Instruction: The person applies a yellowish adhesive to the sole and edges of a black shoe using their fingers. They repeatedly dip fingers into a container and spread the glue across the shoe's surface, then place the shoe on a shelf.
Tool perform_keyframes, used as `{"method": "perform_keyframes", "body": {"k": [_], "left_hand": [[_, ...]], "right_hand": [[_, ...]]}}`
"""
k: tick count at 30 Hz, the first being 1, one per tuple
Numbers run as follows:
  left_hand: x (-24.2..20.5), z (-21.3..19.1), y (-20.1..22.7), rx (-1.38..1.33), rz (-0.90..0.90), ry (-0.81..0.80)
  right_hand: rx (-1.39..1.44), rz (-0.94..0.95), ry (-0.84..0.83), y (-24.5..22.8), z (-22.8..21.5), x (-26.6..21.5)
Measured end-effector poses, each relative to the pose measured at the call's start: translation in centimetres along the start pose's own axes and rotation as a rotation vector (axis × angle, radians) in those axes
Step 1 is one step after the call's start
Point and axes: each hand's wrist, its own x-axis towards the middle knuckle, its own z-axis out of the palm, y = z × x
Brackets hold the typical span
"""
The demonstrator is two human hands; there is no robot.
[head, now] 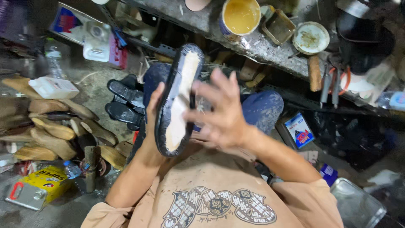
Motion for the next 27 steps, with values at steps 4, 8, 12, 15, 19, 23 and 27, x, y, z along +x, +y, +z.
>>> {"method": "perform_keyframes", "body": {"k": [4,8,12,15,19,23,27], "left_hand": [[0.9,-0.6,0.5,-0.098,0.134,0.028],[1.8,-2.5,0.9,0.0,0.272,0.11],[1.7,-2.6,1.0,-0.037,0.234,0.143],[1.1,-1.2,1.1,0.012,0.262,0.221],[2.0,-2.0,1.4,-0.006,0.248,0.233],[1.9,-0.8,1.2,0.019,0.225,0.223],[2.0,-0.7,0.7,-0.048,0.141,0.158]], "right_hand": [[-0.131,0.315,-0.031,10.2,-2.8,1.4],[-0.754,0.408,-0.589,20.0,-1.9,0.2],[-0.618,0.511,-0.659,22.1,-0.1,0.6],[-0.725,0.449,-0.648,21.7,-0.3,0.9],[-0.609,0.34,-0.207,17.1,-3.9,3.1],[-0.91,0.394,-0.623,16.2,-4.6,-0.4],[-0.583,0.25,-0.249,6.3,-7.9,3.0]]}}
